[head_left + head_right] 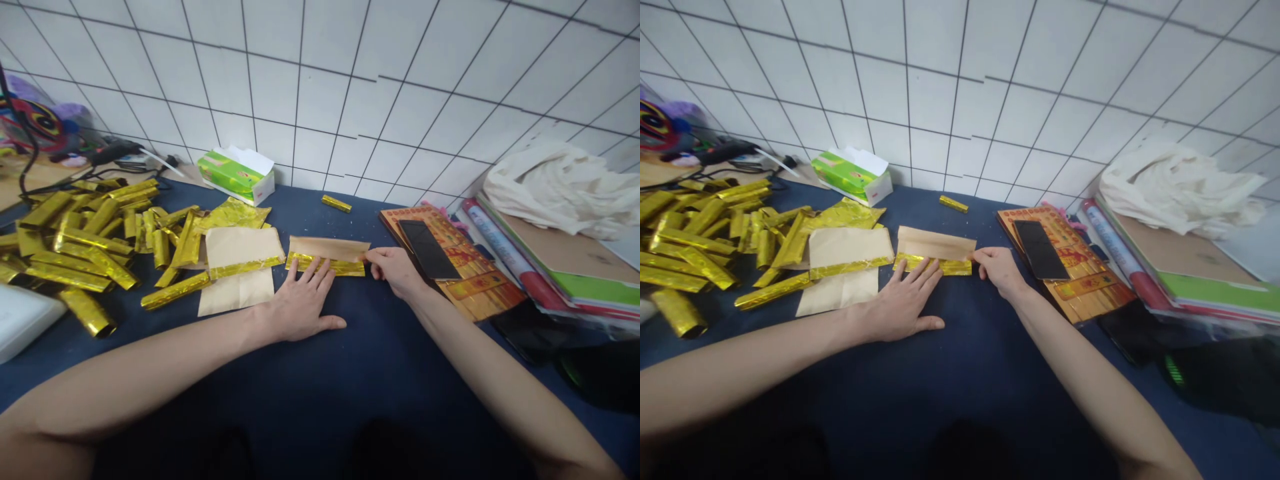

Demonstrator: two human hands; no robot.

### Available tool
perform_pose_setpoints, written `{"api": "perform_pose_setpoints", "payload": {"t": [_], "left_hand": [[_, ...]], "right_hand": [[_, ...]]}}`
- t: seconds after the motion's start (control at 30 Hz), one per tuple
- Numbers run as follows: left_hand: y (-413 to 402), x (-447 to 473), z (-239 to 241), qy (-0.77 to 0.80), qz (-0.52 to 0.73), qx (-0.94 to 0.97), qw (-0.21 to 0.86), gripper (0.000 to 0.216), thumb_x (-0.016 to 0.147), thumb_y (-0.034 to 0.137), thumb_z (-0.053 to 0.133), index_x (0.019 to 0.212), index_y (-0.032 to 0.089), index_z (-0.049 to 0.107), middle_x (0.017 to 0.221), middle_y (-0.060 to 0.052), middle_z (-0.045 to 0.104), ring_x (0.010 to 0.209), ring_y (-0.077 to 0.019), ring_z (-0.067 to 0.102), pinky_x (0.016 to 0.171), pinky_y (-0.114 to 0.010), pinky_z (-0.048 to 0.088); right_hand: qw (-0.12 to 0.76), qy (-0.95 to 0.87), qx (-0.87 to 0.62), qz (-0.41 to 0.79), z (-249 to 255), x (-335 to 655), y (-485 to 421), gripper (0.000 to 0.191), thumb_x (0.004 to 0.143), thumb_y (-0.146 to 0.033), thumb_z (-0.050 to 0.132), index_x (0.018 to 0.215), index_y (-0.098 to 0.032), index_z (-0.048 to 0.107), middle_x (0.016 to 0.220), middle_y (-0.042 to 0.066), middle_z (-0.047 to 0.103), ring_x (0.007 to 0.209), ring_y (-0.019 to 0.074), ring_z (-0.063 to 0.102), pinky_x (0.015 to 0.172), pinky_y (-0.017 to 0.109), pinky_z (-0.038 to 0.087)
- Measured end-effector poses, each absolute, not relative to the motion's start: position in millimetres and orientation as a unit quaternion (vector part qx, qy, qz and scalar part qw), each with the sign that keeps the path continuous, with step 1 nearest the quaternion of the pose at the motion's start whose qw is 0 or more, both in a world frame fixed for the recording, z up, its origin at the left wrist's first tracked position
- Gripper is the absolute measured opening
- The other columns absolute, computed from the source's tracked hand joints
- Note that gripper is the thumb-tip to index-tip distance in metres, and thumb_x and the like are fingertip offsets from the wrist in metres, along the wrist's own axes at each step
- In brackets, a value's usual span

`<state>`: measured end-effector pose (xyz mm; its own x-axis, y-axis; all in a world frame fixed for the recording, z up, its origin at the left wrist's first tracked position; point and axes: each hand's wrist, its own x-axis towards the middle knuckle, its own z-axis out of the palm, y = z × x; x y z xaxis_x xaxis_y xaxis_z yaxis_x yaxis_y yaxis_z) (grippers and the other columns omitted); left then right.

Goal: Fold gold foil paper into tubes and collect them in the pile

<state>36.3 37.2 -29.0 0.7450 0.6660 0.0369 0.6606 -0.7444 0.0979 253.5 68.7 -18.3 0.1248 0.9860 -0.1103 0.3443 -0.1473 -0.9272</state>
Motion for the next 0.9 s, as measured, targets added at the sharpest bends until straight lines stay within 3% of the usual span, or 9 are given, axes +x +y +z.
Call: {"api": "perform_pose_setpoints", "payload": {"t": [0.2,0.4,0.5,0.63,0.73,0.9], "left_hand": [[40,36,-31,0.369,0.029,0.928,0.035,0.091,0.076,0.073,0.011,0.140,0.008,0.019,0.147,-0.017,0.016,0.135,-0.0304,0.009,0.106,-0.054,0.008],[44,38,-30,0.410,0.014,0.911,0.033,0.092,0.076,0.073,0.012,0.139,0.007,0.022,0.147,-0.019,0.013,0.135,-0.0326,0.007,0.105,-0.055,0.008],[44,39,-30,0.412,0.015,0.910,0.036,0.092,0.076,0.073,0.012,0.139,0.008,0.022,0.147,-0.018,0.014,0.135,-0.0327,0.008,0.105,-0.055,0.008],[43,41,-31,0.421,0.022,0.906,0.032,0.092,0.076,0.073,0.012,0.140,0.007,0.020,0.146,-0.019,0.016,0.135,-0.0325,0.007,0.105,-0.056,0.007],[42,42,-31,0.425,0.022,0.904,0.033,0.091,0.076,0.073,0.013,0.140,0.008,0.019,0.146,-0.019,0.015,0.135,-0.0334,0.007,0.104,-0.056,0.007],[43,40,-31,0.410,0.033,0.910,0.046,0.080,0.077,0.072,0.014,0.141,0.023,0.020,0.147,-0.016,0.017,0.134,-0.0355,0.009,0.101,-0.060,0.010]], "right_hand": [[0.395,-0.495,-0.656,0.411,-21,253,66,0.021,0.065,-0.030,0.055,0.059,-0.011,0.063,0.032,-0.003,0.046,0.030,0.0052,0.033,0.034,0.019,0.020],[0.380,-0.512,-0.657,0.403,-18,251,63,0.019,0.065,-0.030,0.057,0.060,-0.012,0.061,0.041,-0.001,0.053,0.033,0.0061,0.041,0.035,0.019,0.027],[0.337,-0.565,-0.637,0.402,-16,253,61,0.023,0.067,-0.034,0.060,0.072,-0.011,0.063,0.039,-0.004,0.049,0.034,0.0058,0.039,0.035,0.019,0.027],[0.310,-0.602,-0.608,0.413,-18,255,63,0.043,0.064,-0.031,0.065,0.101,-0.011,0.057,0.058,-0.004,0.053,0.038,0.0054,0.043,0.037,0.019,0.030],[0.285,-0.637,-0.614,0.368,-23,256,67,0.044,0.064,-0.031,0.065,0.103,-0.013,0.056,0.062,-0.006,0.051,0.041,0.0056,0.043,0.040,0.020,0.033],[0.217,-0.706,-0.635,0.227,-25,252,66,0.033,0.070,-0.029,0.060,0.100,-0.015,0.061,0.061,-0.004,0.054,0.052,0.0101,0.050,0.051,0.023,0.039]]}}
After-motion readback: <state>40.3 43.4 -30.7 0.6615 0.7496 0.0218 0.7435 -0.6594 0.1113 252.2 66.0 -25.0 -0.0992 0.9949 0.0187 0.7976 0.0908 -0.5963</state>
